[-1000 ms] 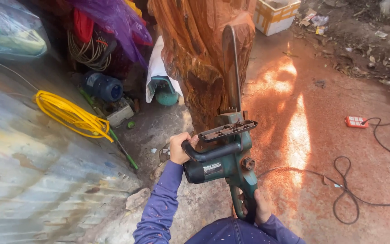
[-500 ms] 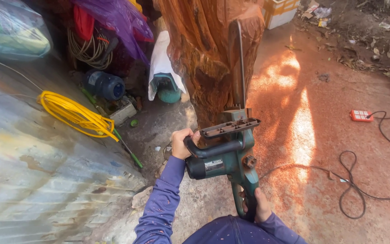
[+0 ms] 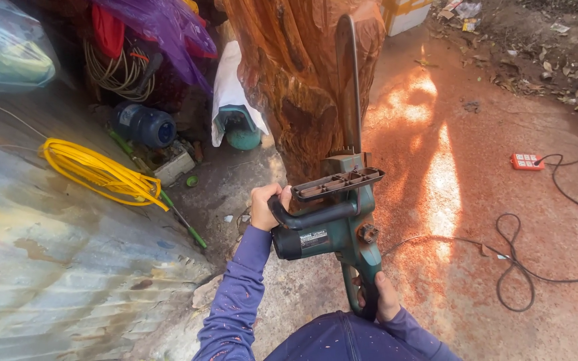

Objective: Using an electric chainsaw to carve and shape details into a large wooden sculpture

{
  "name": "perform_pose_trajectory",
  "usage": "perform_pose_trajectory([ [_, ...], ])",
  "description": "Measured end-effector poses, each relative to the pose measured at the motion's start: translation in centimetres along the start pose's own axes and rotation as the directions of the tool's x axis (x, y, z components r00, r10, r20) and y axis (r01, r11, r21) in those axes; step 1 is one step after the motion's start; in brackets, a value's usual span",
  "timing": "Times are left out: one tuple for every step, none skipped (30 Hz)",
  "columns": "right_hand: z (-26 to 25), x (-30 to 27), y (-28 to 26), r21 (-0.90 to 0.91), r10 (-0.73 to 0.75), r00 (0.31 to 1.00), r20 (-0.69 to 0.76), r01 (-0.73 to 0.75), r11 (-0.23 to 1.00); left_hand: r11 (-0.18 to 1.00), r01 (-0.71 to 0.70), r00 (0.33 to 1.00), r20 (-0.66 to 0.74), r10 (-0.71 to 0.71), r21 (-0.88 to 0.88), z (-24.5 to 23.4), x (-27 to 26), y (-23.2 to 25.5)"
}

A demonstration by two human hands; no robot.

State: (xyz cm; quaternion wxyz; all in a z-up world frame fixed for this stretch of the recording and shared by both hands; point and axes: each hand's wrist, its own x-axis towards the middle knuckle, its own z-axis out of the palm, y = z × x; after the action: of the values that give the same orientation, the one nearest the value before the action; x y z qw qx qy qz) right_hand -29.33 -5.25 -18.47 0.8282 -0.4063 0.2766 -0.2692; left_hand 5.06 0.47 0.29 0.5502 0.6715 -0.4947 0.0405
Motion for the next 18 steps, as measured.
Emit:
perform_pose_trajectory([
  [0.1, 0.0, -0.1, 0.002, 0.002, 1.000, 0.000, -0.002, 1.000, 1.000, 0.001, 1.000, 0.001, -0.001, 0.001, 0.0, -0.1, -0.1],
  [0.2, 0.0, -0.2, -0.010, 0.001, 1.000, 0.004, -0.001, 1.000, 1.000, 0.007, 1.000, 0.002, -0.007, -0.001, 0.0, -0.1, -0.1],
  [0.3, 0.1, -0.4, -0.021, -0.002, 1.000, 0.008, 0.002, 1.000, 1.000, 0.009, 1.000, 0.004, -0.009, -0.003, 0.0, 0.0, -0.1],
  [0.4, 0.3, -0.4, -0.017, -0.003, 1.000, 0.007, 0.003, 1.000, 1.000, 0.007, 1.000, 0.007, -0.007, -0.002, 0.0, 0.1, -0.2],
  [0.5, 0.3, -0.5, -0.025, 0.001, 1.000, 0.020, -0.001, 1.000, 1.000, 0.003, 1.000, 0.008, -0.003, -0.005, -0.1, 0.2, -0.2],
  [0.5, 0.4, -0.6, -0.032, 0.006, 0.999, 0.032, -0.005, 0.999, 1.000, -0.002, 1.000, 0.010, 0.002, -0.009, -0.1, 0.2, -0.2],
  [0.6, 0.3, -0.7, -0.030, 0.008, 0.999, 0.031, -0.007, 1.000, 1.000, 0.000, 1.000, 0.011, 0.000, -0.008, -0.1, 0.2, -0.3],
  [0.7, 0.3, -0.9, -0.041, 0.003, 0.999, 0.034, -0.002, 0.999, 1.000, 0.003, 1.000, 0.019, -0.003, -0.013, -0.1, 0.2, -0.4],
  [0.8, 0.5, -1.1, -0.052, -0.004, 0.999, 0.039, 0.006, 0.999, 1.000, 0.002, 1.000, 0.023, -0.002, -0.017, -0.2, 0.3, -0.5],
  [1.1, 0.5, -1.1, -0.051, -0.006, 0.999, 0.041, 0.008, 0.999, 1.000, 0.001, 1.000, 0.023, 0.000, -0.015, -0.2, 0.3, -0.5],
  [1.3, 0.5, -1.2, -0.029, -0.004, 0.999, 0.034, 0.005, 1.000, 1.000, 0.005, 1.000, 0.018, -0.005, -0.014, -0.2, 0.4, -0.5],
  [1.5, 0.5, -1.2, -0.006, -0.003, 1.000, 0.028, 0.003, 1.000, 1.000, 0.009, 1.000, 0.014, -0.009, -0.013, -0.2, 0.4, -0.6],
  [1.4, 0.5, -1.1, -0.006, -0.006, 1.000, 0.030, 0.007, 1.000, 1.000, 0.005, 1.000, 0.012, -0.005, -0.013, -0.2, 0.3, -0.7],
  [1.3, 0.5, -0.9, -0.009, 0.017, 1.000, 0.023, -0.017, 1.000, 1.000, 0.000, 1.000, 0.013, 0.000, -0.007, -0.2, 0.3, -0.8],
  [1.2, 0.3, -0.8, -0.013, 0.043, 0.999, 0.014, -0.043, 0.999, 1.000, -0.002, 1.000, 0.015, 0.002, -0.001, -0.2, 0.1, -0.9],
  [1.3, 0.5, -0.7, -0.012, 0.042, 0.999, 0.015, -0.042, 0.999, 1.000, -0.004, 1.000, 0.014, 0.004, -0.001, -0.2, 0.1, -1.1],
  [1.3, 0.2, -0.6, -0.012, 0.036, 0.999, 0.010, -0.035, 0.999, 1.000, 0.019, 1.000, 0.017, -0.019, -0.008, -0.2, -0.1, -1.2],
  [1.3, 0.0, -0.4, -0.011, 0.029, 1.000, 0.005, -0.029, 1.000, 0.999, 0.042, 0.999, 0.019, -0.041, -0.015, -0.1, -0.4, -1.4],
])
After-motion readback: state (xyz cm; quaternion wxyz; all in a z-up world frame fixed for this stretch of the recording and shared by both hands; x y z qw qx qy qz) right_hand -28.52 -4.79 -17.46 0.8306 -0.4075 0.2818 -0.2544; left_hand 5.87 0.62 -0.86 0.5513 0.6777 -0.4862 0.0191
